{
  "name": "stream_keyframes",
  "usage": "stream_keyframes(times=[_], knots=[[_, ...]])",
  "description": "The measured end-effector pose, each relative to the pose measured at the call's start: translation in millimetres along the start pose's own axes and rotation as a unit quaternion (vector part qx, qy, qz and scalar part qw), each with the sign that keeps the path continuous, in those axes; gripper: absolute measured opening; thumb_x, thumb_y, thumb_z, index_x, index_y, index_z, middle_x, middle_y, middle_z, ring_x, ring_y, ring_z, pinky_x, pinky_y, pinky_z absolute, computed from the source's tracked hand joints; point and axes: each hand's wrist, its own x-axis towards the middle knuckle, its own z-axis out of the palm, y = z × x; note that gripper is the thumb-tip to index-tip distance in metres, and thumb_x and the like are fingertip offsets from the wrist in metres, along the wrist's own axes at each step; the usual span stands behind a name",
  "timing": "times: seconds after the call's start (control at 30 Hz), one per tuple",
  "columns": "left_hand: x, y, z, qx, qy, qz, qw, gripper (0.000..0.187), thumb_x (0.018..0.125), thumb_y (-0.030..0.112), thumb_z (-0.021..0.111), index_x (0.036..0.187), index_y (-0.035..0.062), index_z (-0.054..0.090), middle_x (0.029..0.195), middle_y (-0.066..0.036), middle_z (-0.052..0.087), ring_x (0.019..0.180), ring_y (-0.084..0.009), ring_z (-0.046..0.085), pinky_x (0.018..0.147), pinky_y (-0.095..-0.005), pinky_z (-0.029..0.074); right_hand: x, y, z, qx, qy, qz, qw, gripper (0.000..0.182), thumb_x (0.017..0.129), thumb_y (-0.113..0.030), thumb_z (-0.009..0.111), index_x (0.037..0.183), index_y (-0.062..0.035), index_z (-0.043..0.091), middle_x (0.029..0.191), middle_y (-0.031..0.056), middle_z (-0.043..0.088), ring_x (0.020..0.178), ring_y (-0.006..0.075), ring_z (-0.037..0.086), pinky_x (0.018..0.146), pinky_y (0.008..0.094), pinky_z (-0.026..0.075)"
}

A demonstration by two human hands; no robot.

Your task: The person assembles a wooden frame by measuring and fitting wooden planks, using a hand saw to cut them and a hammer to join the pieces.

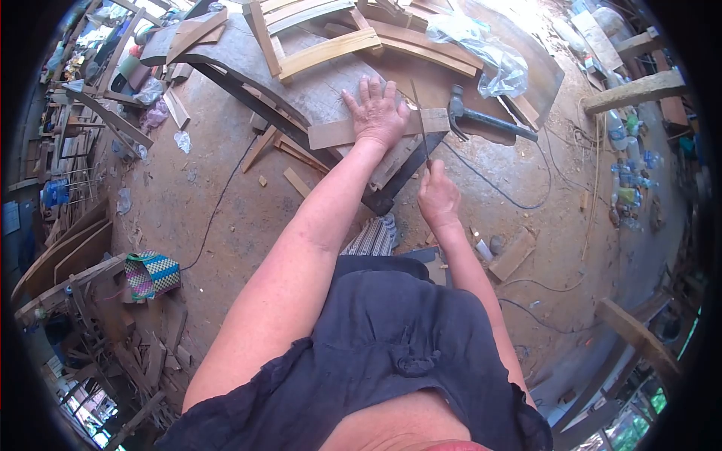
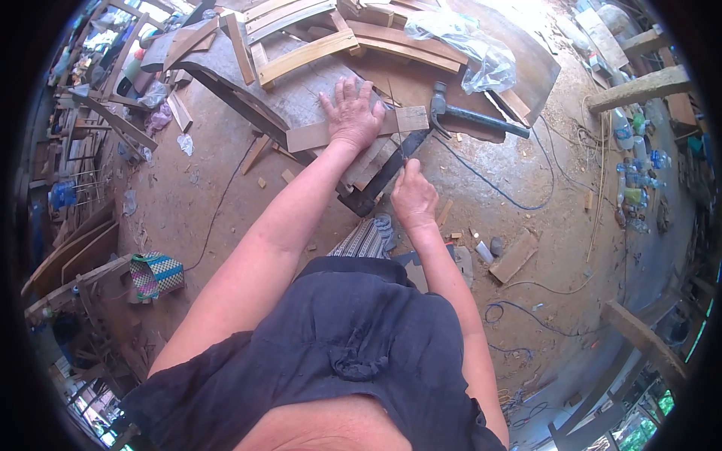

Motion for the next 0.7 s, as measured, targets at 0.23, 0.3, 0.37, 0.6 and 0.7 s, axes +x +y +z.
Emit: stream_keyframes(times=[0.23, 0.3, 0.37, 0.6, 0.7], knots=[[0.7, 0.6, -1.9, 0.000, -0.001, -0.005, 1.000, 0.053, 0.081, 0.040, 0.052, 0.127, 0.0151, 0.046, 0.136, -0.010, 0.032, 0.133, -0.0279, 0.021, 0.105, -0.0628, 0.011, -31.9, 6.4, -7.5, 0.017, -0.002, -0.008, 1.000, 0.015, 0.088, -0.017, 0.049, 0.097, -0.0066, 0.043, 0.074, 0.0220, 0.062, 0.068, 0.0401, 0.062, 0.060, 0.0497, 0.049], [-0.1, 1.1, -3.1, 0.012, -0.007, -0.003, 1.000, 0.053, 0.081, 0.040, 0.052, 0.128, 0.0152, 0.046, 0.136, -0.010, 0.031, 0.133, -0.0280, 0.021, 0.105, -0.0628, 0.011, -33.4, 3.5, -8.7, 0.016, -0.007, 0.018, 1.000, 0.015, 0.089, -0.017, 0.049, 0.098, -0.0066, 0.044, 0.074, 0.0219, 0.062, 0.069, 0.0402, 0.062, 0.061, 0.0499, 0.049], [-0.6, 1.8, -3.0, 0.009, -0.009, -0.003, 1.000, 0.053, 0.082, 0.040, 0.051, 0.128, 0.0152, 0.046, 0.136, -0.010, 0.031, 0.133, -0.0281, 0.021, 0.105, -0.0628, 0.011, -23.8, 4.2, -6.3, 0.027, -0.005, 0.016, 0.999, 0.015, 0.089, -0.017, 0.049, 0.098, -0.0066, 0.044, 0.075, 0.0218, 0.062, 0.069, 0.0402, 0.062, 0.061, 0.0500, 0.048], [0.6, 0.3, -0.9, 0.005, -0.005, -0.002, 1.000, 0.053, 0.081, 0.040, 0.052, 0.127, 0.0150, 0.046, 0.136, -0.011, 0.031, 0.133, -0.0284, 0.021, 0.105, -0.0629, 0.011, -16.6, 2.7, -17.4, 0.079, 0.003, 0.018, 0.997, 0.014, 0.089, -0.017, 0.049, 0.098, -0.0061, 0.046, 0.077, 0.0210, 0.063, 0.070, 0.0404, 0.061, 0.061, 0.0501, 0.048], [0.5, 0.5, -1.0, 0.002, -0.005, -0.006, 1.000, 0.053, 0.081, 0.040, 0.052, 0.128, 0.0150, 0.046, 0.136, -0.011, 0.031, 0.134, -0.0284, 0.021, 0.105, -0.0628, 0.011, -14.7, 6.5, -10.2, 0.082, 0.012, 0.003, 0.997, 0.014, 0.089, -0.017, 0.048, 0.098, -0.0061, 0.045, 0.078, 0.0211, 0.063, 0.071, 0.0403, 0.062, 0.061, 0.0499, 0.048]])
